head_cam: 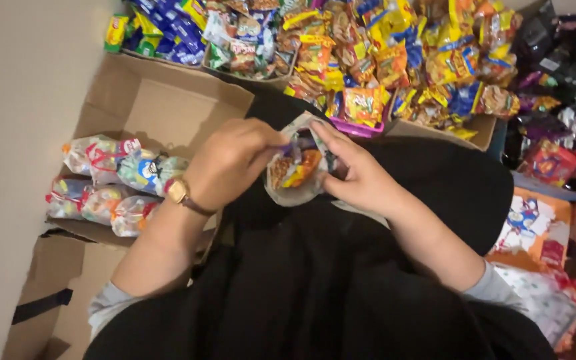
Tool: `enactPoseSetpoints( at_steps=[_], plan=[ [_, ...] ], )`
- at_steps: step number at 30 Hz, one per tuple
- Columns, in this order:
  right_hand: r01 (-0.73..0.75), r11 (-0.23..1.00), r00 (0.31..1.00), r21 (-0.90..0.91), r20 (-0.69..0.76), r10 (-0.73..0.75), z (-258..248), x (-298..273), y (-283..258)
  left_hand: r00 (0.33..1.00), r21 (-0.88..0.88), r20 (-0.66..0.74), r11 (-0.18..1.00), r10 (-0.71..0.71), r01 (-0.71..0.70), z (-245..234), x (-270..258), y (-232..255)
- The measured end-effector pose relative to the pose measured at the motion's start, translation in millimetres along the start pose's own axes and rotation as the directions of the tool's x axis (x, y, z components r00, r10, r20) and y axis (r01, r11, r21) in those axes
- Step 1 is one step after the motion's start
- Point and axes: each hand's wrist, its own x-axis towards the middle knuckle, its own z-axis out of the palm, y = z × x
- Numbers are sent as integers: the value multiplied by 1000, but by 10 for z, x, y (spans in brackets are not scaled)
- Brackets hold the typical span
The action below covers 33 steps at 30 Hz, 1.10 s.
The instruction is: The person is picking up individual snack packets from a large pile and placing them into a small white bag.
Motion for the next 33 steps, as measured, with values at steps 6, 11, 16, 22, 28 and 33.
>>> enactPoseSetpoints(
  at_steps=[6,11,16,22,28,33],
  plan=[
    [12,1000,999,28,-45,-11,41,-88,51,952,-136,-177,964,-251,229,387,-100,138],
    [-33,999,999,40,-17,34,87,-29,3,880,-121,-202,902,-431,414,533,-87,168],
    [-46,999,998,-11,30,46,150,8,-123,916,222,-98,889,-389,401,711,-121,91],
    [-50,998,998,23,-23,51,172,-9,12,907,397,-19,829,-421,394,740,-87,181],
    [-134,988,981,76,-128,143,44,-42,25,916,92,-66,912,-396,400,287,-59,365],
    [-124,992,955,36,-267,129,-59,-25,16,846,150,109,850,-523,506,294,-417,-22]
  ],
)
